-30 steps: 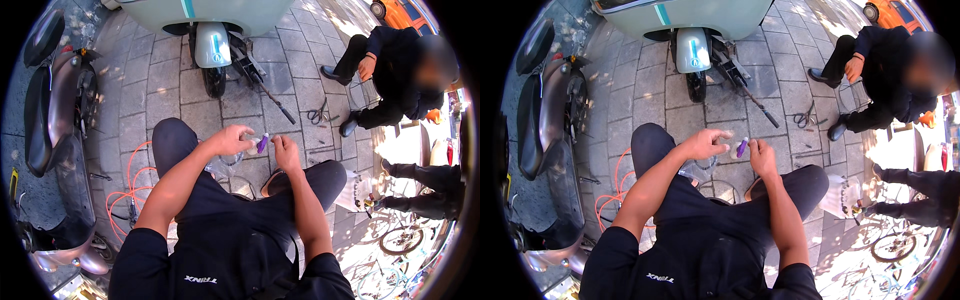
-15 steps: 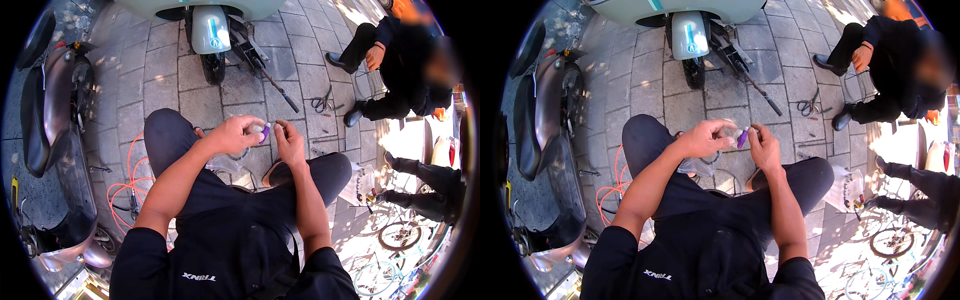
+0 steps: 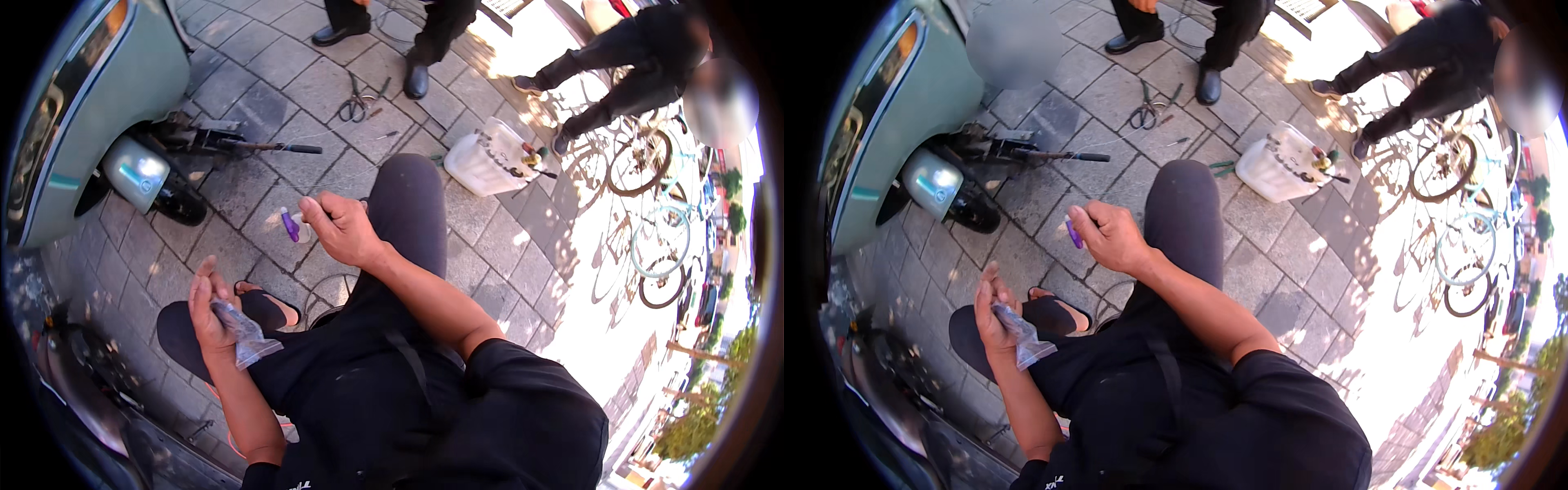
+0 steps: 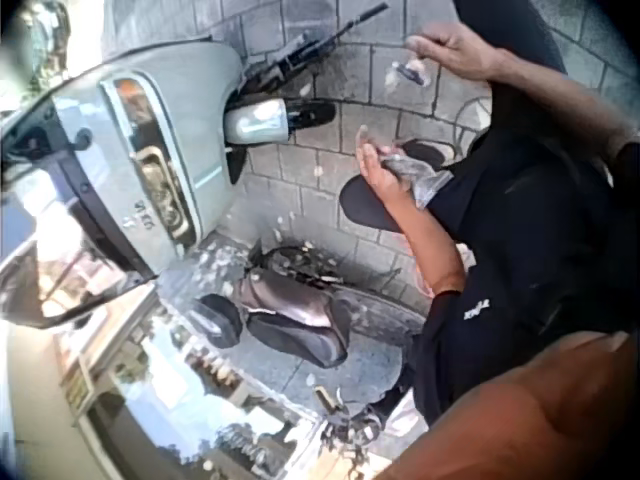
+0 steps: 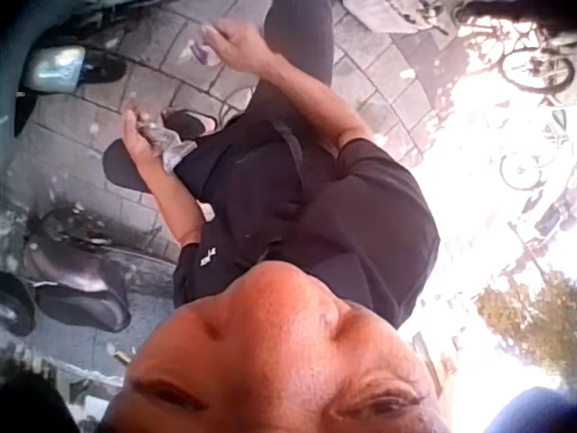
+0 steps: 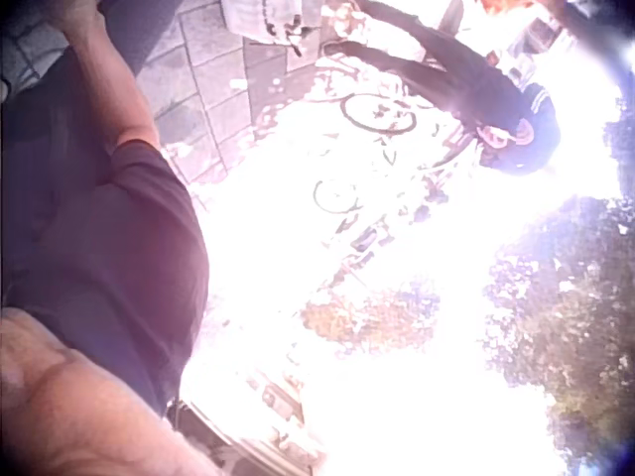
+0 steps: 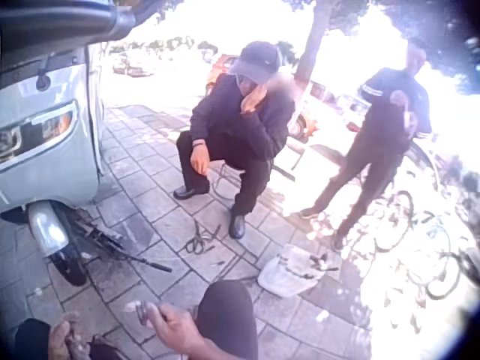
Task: The person sits on the ground and works on the front wheel area of a light green scooter. They spray a liquid from a purple bottle onto the wheel and then use their hands to manipulate a small component near the tire.
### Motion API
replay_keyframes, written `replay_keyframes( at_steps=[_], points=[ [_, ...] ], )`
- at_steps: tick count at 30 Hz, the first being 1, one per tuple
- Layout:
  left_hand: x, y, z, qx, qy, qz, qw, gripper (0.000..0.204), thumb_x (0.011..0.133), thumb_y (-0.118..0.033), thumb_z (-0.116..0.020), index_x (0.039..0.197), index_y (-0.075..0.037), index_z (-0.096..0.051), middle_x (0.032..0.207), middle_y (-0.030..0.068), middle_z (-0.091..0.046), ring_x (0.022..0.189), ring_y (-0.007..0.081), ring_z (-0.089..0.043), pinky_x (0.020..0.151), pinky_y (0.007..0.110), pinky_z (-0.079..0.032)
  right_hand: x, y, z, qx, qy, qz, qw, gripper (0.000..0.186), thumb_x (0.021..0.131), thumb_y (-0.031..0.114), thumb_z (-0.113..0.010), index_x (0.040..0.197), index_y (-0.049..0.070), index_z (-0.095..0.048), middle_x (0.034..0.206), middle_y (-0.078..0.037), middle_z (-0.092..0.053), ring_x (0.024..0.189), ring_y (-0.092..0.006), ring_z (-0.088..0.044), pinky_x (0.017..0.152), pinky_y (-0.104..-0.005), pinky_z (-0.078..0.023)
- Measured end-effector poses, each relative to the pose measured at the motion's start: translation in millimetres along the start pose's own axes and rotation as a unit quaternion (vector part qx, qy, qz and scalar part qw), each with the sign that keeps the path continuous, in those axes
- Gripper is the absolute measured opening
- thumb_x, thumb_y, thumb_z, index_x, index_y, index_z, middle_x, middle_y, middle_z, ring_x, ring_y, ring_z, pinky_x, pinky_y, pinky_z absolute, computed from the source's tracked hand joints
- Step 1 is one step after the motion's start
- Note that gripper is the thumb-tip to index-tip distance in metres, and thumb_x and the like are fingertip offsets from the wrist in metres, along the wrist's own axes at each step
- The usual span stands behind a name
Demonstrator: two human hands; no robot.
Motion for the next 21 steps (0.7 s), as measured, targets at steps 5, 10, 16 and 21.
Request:
replay_keyframes(
  at_steps=[5,10,16,21],
  points=[
    [24,11,47,-0.033,-0.046,0.042,0.998,0.048,0.112,-0.040,-0.056,0.145,-0.006,-0.063,0.081,-0.0041,-0.052,0.057,0.0063,-0.038,0.046,0.025,-0.028,-20,33,119,-0.060,-0.267,0.034,0.961,0.031,0.114,0.027,-0.062,0.106,0.000,-0.074,0.084,-0.009,-0.070,0.077,-0.0146,-0.064,0.072,-0.0325,-0.053],
    [34,10,23,-0.038,-0.045,0.074,0.995,0.045,0.111,-0.040,-0.057,0.140,-0.007,-0.067,0.081,-0.0031,-0.052,0.057,0.0075,-0.038,0.045,0.025,-0.028,-74,-81,237,-0.114,-0.322,-0.176,0.923,0.031,0.110,0.022,-0.065,0.126,-0.003,-0.074,0.095,-0.004,-0.074,0.084,-0.0106,-0.063,0.077,-0.0307,-0.054],
    [38,6,27,-0.067,-0.029,0.069,0.995,0.047,0.112,-0.040,-0.056,0.141,-0.005,-0.067,0.081,-0.0019,-0.053,0.055,0.0073,-0.036,0.046,0.026,-0.027,-140,-206,274,-0.073,-0.347,-0.308,0.883,0.037,0.105,0.025,-0.068,0.130,-0.001,-0.073,0.090,-0.006,-0.072,0.075,-0.0116,-0.065,0.065,-0.0307,-0.053],
    [49,-2,38,-0.097,-0.004,0.099,0.990,0.049,0.112,-0.041,-0.056,0.143,-0.004,-0.066,0.082,-0.0024,-0.056,0.057,0.0072,-0.035,0.050,0.027,-0.028,-130,-228,290,-0.070,-0.388,-0.313,0.864,0.045,0.102,0.029,-0.069,0.135,-0.001,-0.069,0.088,-0.007,-0.072,0.062,-0.0147,-0.063,0.053,-0.0340,-0.052]
  ],
)
Point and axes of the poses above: each hand's wrist, its own x-axis towards the middle knuckle, its own z-axis out of the back of the hand, y = z × x, the point moved 5 cm from there along x, towards the middle knuckle
